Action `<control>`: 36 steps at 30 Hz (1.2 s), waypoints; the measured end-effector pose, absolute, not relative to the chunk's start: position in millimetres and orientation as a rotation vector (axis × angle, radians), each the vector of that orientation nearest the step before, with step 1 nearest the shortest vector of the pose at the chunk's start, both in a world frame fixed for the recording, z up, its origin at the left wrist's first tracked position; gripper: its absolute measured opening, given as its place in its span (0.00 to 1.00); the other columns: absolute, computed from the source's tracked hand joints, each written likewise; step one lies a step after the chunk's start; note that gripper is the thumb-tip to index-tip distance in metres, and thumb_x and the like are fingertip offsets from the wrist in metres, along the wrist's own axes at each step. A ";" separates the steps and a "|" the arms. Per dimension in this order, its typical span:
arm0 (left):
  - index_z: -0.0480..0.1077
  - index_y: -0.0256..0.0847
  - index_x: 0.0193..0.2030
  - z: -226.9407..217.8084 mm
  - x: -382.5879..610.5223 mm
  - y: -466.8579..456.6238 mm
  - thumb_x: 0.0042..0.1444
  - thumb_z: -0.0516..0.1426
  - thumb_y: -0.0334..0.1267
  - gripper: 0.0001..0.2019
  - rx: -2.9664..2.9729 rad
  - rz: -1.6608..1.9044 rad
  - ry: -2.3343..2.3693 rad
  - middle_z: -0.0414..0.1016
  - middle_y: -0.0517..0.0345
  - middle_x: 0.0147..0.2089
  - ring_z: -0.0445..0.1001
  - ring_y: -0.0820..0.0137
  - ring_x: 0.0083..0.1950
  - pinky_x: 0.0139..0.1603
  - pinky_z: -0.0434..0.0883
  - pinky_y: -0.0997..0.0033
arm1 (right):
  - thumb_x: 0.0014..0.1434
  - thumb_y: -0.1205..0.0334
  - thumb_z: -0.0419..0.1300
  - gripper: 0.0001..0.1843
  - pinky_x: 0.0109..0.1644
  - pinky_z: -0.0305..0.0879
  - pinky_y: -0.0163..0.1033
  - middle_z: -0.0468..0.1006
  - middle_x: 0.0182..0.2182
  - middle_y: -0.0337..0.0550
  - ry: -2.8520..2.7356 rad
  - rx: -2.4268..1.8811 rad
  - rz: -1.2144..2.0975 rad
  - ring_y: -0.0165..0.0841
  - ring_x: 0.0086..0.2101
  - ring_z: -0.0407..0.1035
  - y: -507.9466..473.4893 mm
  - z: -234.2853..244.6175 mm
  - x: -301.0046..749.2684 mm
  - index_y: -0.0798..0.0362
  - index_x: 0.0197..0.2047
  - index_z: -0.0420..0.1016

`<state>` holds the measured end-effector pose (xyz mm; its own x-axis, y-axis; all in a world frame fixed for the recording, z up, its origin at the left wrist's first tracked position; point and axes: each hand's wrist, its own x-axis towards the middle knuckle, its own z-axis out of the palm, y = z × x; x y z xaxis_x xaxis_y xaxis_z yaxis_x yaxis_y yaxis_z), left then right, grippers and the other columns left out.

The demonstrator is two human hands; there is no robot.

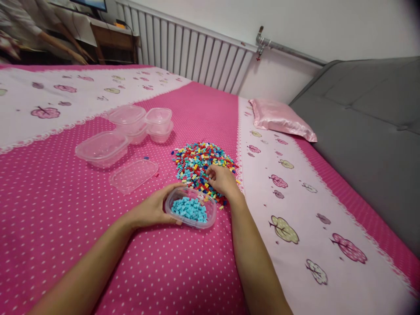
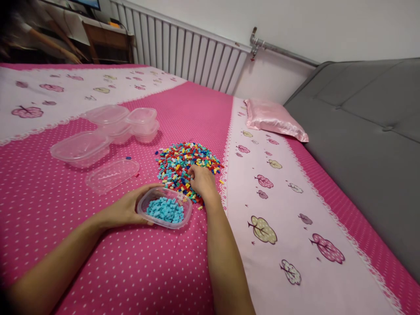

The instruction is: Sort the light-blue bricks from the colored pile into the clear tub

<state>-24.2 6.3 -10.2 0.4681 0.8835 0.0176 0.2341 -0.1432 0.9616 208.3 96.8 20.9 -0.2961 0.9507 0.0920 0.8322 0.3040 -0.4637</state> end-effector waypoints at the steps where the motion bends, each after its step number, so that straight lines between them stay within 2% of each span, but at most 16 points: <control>1: 0.55 0.42 0.62 -9.8 -24.0 6.2 0.40 0.69 0.43 0.43 1.648 0.760 0.974 0.67 0.45 0.61 0.67 0.55 0.61 0.61 0.65 0.54 | 0.46 0.73 0.60 0.14 0.35 0.61 0.34 0.78 0.31 0.37 -2.220 -1.601 0.486 0.31 0.32 0.70 97.4 21.0 210.5 0.50 0.37 0.74; 6: 0.54 0.41 0.62 -10.4 -24.0 6.4 0.40 0.69 0.42 0.44 1.640 0.764 0.957 0.66 0.45 0.62 0.67 0.55 0.61 0.61 0.65 0.53 | 0.48 0.72 0.58 0.13 0.38 0.63 0.35 0.77 0.29 0.39 -2.091 -1.645 0.453 0.31 0.31 0.69 99.0 25.5 219.8 0.54 0.39 0.75; 12: 0.55 0.41 0.62 -9.7 -23.3 6.0 0.40 0.70 0.42 0.44 1.630 0.766 0.966 0.66 0.46 0.62 0.67 0.55 0.61 0.61 0.65 0.54 | 0.54 0.74 0.53 0.18 0.49 0.64 0.37 0.79 0.41 0.44 -2.060 -1.589 0.344 0.33 0.40 0.72 101.5 21.8 212.1 0.54 0.43 0.79; 16: 0.55 0.41 0.62 -9.3 -23.3 5.9 0.39 0.70 0.42 0.44 1.638 0.772 0.975 0.66 0.45 0.62 0.67 0.54 0.61 0.61 0.65 0.53 | 0.58 0.69 0.56 0.16 0.55 0.61 0.38 0.79 0.44 0.47 -2.143 -1.604 0.283 0.36 0.46 0.71 103.8 16.0 202.8 0.54 0.47 0.79; 26: 0.54 0.42 0.63 -12.7 -24.2 7.1 0.40 0.69 0.42 0.44 1.634 0.769 0.965 0.66 0.46 0.62 0.67 0.55 0.61 0.61 0.65 0.53 | 0.56 0.65 0.61 0.12 0.52 0.62 0.37 0.79 0.43 0.47 -2.150 -1.721 0.272 0.36 0.45 0.71 104.6 14.6 201.9 0.52 0.44 0.80; 36: 0.55 0.42 0.62 -11.0 -23.6 6.8 0.40 0.69 0.43 0.43 1.632 0.781 0.956 0.67 0.46 0.61 0.68 0.55 0.60 0.60 0.66 0.54 | 0.54 0.69 0.60 0.04 0.47 0.62 0.37 0.79 0.33 0.44 -2.007 -1.678 0.439 0.33 0.38 0.71 104.7 13.6 200.0 0.55 0.30 0.76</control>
<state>-23.6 6.8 -11.0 0.4693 0.8826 0.0286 0.2037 -0.1397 0.9690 200.0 104.7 13.6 -0.1296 0.9789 0.1582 0.8236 0.1951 -0.5326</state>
